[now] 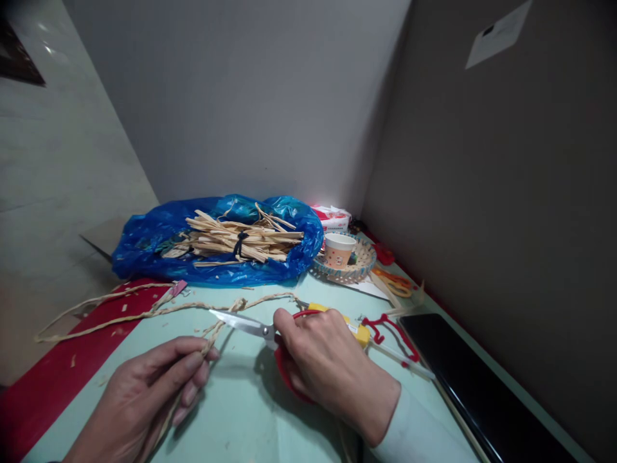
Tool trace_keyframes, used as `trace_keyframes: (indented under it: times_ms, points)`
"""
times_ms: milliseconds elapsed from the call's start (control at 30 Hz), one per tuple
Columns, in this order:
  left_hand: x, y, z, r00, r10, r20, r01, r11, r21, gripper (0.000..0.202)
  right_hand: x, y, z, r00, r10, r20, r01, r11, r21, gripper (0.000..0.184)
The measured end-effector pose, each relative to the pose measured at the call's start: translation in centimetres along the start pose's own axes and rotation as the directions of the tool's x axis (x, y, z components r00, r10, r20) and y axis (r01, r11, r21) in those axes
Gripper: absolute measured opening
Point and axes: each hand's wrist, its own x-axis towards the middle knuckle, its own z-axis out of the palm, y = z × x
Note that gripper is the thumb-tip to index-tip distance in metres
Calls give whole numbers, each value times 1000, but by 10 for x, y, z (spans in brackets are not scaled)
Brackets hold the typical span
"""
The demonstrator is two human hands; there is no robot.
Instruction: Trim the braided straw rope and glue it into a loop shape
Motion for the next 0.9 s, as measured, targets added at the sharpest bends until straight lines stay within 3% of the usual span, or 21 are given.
trace_keyframes:
  times_ms: [133, 233, 300, 400, 533, 600, 767, 900]
  points:
    - [1, 0, 3, 999, -30, 29, 31, 999, -32, 19, 3, 2, 2, 988, 147, 39, -152, 967, 202, 2]
    - [1, 0, 3, 999, -19, 30, 20, 999, -32, 21, 7, 0, 2, 961, 268, 68, -266, 830, 490, 18]
    - [0, 1, 3, 999, -15, 30, 15, 1000, -3, 22, 9, -3, 3, 946, 301, 120, -299, 671, 678, 22]
    - [-4, 4, 3, 999, -21, 50, 19, 999, 37, 21, 12, -11, 4, 930, 288, 228, -325, 355, 877, 24]
    - [-8, 8, 5, 998, -38, 55, 34, 997, 68, 21, 14, -23, 1, 921, 220, 321, -302, -115, 946, 36]
    - [-9, 9, 6, 998, -47, 50, 41, 993, 114, 22, 14, -28, -1, 935, 178, 306, -254, -266, 930, 36]
    - [-11, 9, 8, 986, 103, 134, -142, 934, 327, 23, 13, -36, -4, 927, 236, 291, -175, -414, 893, 30]
    - [-11, 5, 11, 978, 178, 113, -208, 896, 393, 8, 12, -38, -5, 879, 340, 335, -196, -383, 903, 36]
